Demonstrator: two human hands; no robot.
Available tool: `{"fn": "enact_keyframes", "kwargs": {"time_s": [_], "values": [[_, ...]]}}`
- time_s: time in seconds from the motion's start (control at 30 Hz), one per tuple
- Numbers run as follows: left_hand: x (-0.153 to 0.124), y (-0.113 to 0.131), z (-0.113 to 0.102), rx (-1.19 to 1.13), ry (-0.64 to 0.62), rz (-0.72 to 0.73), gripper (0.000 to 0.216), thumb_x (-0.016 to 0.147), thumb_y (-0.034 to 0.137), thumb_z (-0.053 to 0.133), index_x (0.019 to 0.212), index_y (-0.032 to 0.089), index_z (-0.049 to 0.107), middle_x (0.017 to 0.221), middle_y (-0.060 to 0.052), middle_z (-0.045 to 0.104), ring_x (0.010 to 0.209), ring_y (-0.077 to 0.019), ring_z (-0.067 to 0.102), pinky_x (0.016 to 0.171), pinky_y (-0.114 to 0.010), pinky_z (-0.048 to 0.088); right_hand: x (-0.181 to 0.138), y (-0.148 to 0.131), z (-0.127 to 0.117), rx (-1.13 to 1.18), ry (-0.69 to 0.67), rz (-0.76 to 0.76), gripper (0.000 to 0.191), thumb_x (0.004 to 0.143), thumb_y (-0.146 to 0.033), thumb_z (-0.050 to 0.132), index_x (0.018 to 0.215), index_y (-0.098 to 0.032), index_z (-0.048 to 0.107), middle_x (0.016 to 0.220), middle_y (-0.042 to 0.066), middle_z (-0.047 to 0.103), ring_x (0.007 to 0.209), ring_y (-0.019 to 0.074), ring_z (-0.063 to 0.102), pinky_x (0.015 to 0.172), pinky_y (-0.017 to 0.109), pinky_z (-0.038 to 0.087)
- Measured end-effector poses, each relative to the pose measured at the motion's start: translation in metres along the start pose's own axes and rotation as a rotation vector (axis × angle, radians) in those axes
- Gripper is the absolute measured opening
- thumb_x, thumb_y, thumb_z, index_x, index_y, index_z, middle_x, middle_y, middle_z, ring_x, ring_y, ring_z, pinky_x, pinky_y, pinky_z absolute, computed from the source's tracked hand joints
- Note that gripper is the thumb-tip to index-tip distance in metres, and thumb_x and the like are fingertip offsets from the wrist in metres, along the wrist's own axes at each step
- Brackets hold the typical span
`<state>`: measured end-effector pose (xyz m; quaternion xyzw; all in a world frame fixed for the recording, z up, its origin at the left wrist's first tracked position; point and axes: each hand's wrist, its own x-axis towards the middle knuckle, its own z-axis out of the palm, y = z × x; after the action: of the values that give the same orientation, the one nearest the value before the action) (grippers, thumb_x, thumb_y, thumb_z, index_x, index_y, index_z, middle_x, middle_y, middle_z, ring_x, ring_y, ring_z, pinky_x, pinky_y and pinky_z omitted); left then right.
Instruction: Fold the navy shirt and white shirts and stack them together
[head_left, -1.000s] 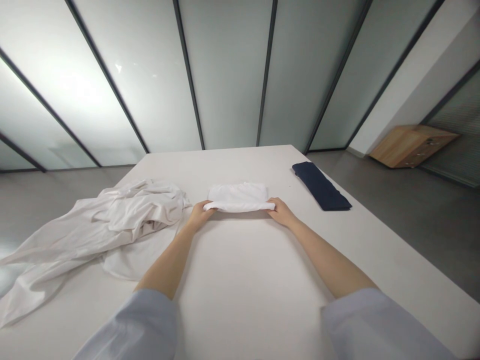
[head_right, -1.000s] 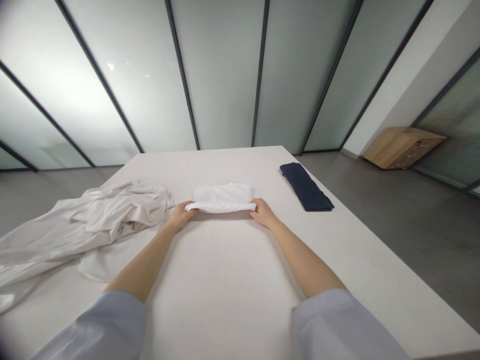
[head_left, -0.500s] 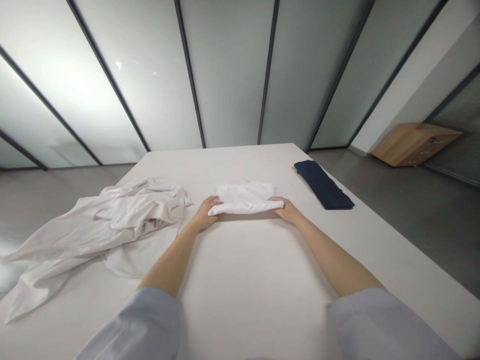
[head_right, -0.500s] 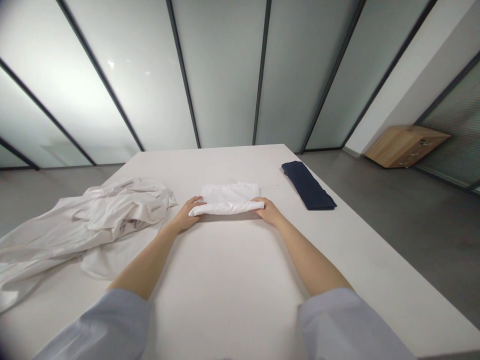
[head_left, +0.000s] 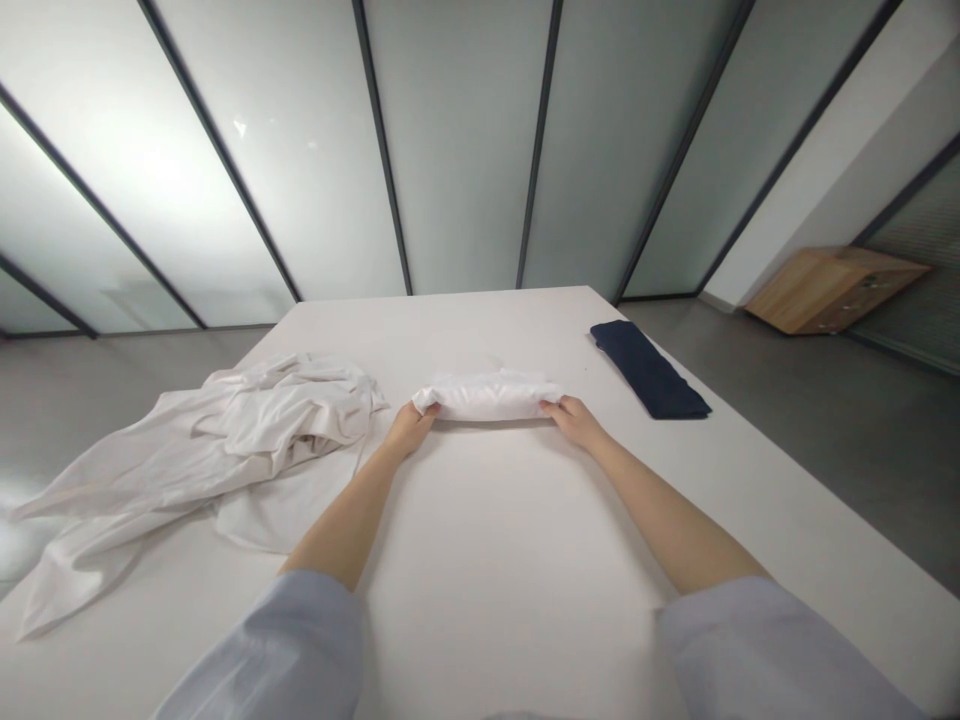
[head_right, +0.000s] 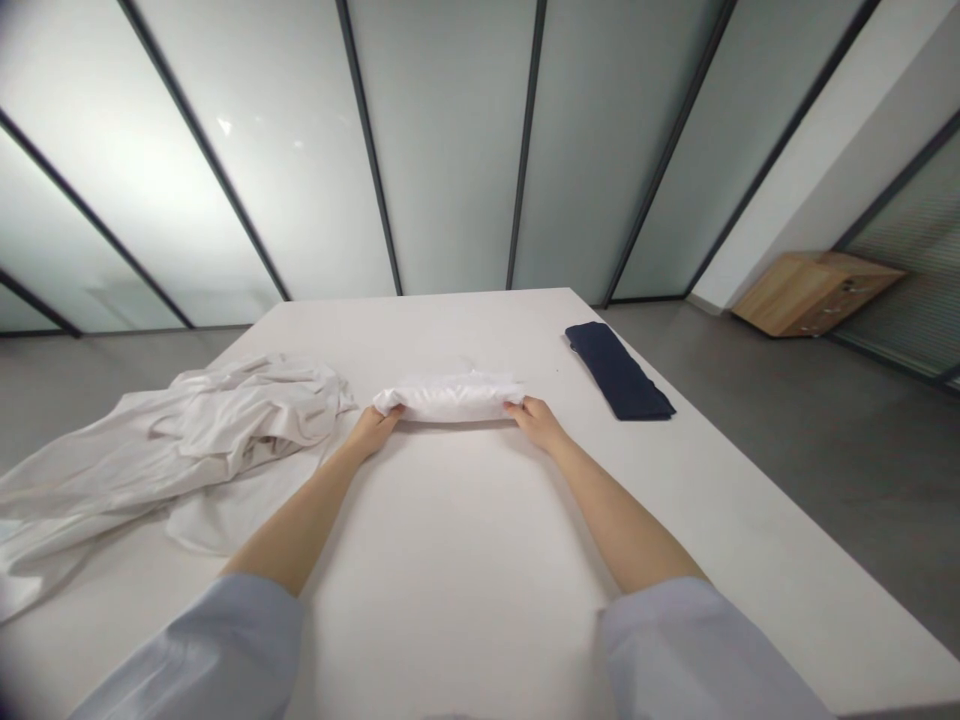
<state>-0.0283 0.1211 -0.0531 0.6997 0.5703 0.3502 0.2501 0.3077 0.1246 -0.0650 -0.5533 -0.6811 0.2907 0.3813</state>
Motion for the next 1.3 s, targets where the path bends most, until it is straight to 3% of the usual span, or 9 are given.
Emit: {"fn": "enact_keyframes", "kwargs": {"time_s": [0.23,0.33,0.47,0.63,0.9,1.03,1.13,1.2,1.3], "values": [[0.003,0.001,0.000,0.170,0.009,-0.188,0.040,0.093,0.044,0.039,0.084,0.016,0.067,0.083,-0.008,0.072,0.085,-0.0224,0.065,0.072,-0.028,0.047,0.003,0.003,0.006,0.010,0.042,-0.021,0.039,0.083,-0.053,0.047,0.078,-0.018,0.062,0.071,0.002,0.064,0.074,0.0213,0.058,0.068,0.029,0.045],[0.003,0.003,-0.001,0.223,0.012,-0.206,0.043,0.095,0.045,0.038,0.080,0.016,0.065,0.081,-0.008,0.071,0.079,-0.0207,0.065,0.064,-0.025,0.043,0.004,0.003,0.009,0.003,0.060,-0.013,0.036,0.083,-0.053,0.048,0.079,-0.019,0.059,0.067,0.000,0.060,0.066,0.0181,0.055,0.061,0.027,0.042],[0.004,0.008,0.000,0.306,0.011,-0.231,0.043,0.096,0.044,0.036,0.088,0.015,0.068,0.089,-0.012,0.073,0.084,-0.0229,0.067,0.067,-0.026,0.043,0.002,0.001,0.011,-0.036,0.097,0.012,0.033,0.082,-0.052,0.048,0.079,-0.020,0.056,0.061,-0.002,0.057,0.055,0.0154,0.050,0.052,0.025,0.036],[0.003,0.017,0.002,0.458,0.025,-0.273,0.046,0.097,0.041,0.032,0.102,0.014,0.069,0.103,-0.017,0.073,0.099,-0.0275,0.067,0.076,-0.030,0.046,0.001,-0.003,0.015,-0.093,0.149,0.021,0.033,0.083,-0.050,0.049,0.087,-0.020,0.059,0.063,0.000,0.062,0.056,0.0163,0.054,0.054,0.025,0.038],[-0.002,0.017,0.002,0.576,0.066,-0.299,0.037,0.093,0.041,0.037,0.103,0.018,0.064,0.094,-0.013,0.072,0.092,-0.0285,0.068,0.078,-0.036,0.049,0.005,0.003,0.018,-0.215,0.237,0.032,0.042,0.082,-0.046,0.052,0.112,-0.017,0.060,0.065,0.000,0.061,0.062,0.0194,0.057,0.061,0.030,0.043],[-0.005,0.012,-0.002,0.521,0.243,-0.151,0.041,0.087,0.033,0.048,0.124,0.016,0.052,0.114,-0.014,0.067,0.107,-0.0271,0.062,0.090,-0.038,0.047,0.007,0.010,0.018,-0.279,0.324,-0.086,0.042,0.085,-0.043,0.048,0.116,-0.016,0.059,0.091,0.010,0.067,0.084,0.0246,0.062,0.080,0.039,0.048],[-0.010,0.017,-0.001,0.533,0.351,0.070,0.052,0.086,0.029,0.049,0.135,0.013,0.044,0.137,-0.017,0.052,0.127,-0.0283,0.047,0.104,-0.042,0.038,0.004,0.006,0.018,-0.399,0.398,-0.252,0.046,0.088,-0.042,0.045,0.125,-0.016,0.055,0.118,0.017,0.061,0.112,0.0299,0.054,0.098,0.048,0.041],[-0.014,0.024,0.004,0.548,0.311,0.199,0.054,0.089,0.031,0.046,0.140,0.014,0.039,0.146,-0.016,0.044,0.135,-0.0282,0.039,0.109,-0.043,0.033,-0.001,-0.003,0.020,-0.486,0.362,-0.313,0.050,0.091,-0.042,0.043,0.134,-0.017,0.049,0.134,0.018,0.053,0.127,0.0307,0.044,0.105,0.050,0.034],[-0.020,0.033,0.018,0.605,0.131,0.341,0.058,0.092,0.037,0.043,0.146,0.017,0.034,0.155,-0.013,0.032,0.143,-0.0270,0.026,0.116,-0.043,0.022,-0.009,-0.019,0.027,-0.603,0.207,-0.339,0.056,0.093,-0.044,0.040,0.143,-0.018,0.041,0.152,0.015,0.036,0.141,0.0322,0.026,0.111,0.051,0.026]]}}
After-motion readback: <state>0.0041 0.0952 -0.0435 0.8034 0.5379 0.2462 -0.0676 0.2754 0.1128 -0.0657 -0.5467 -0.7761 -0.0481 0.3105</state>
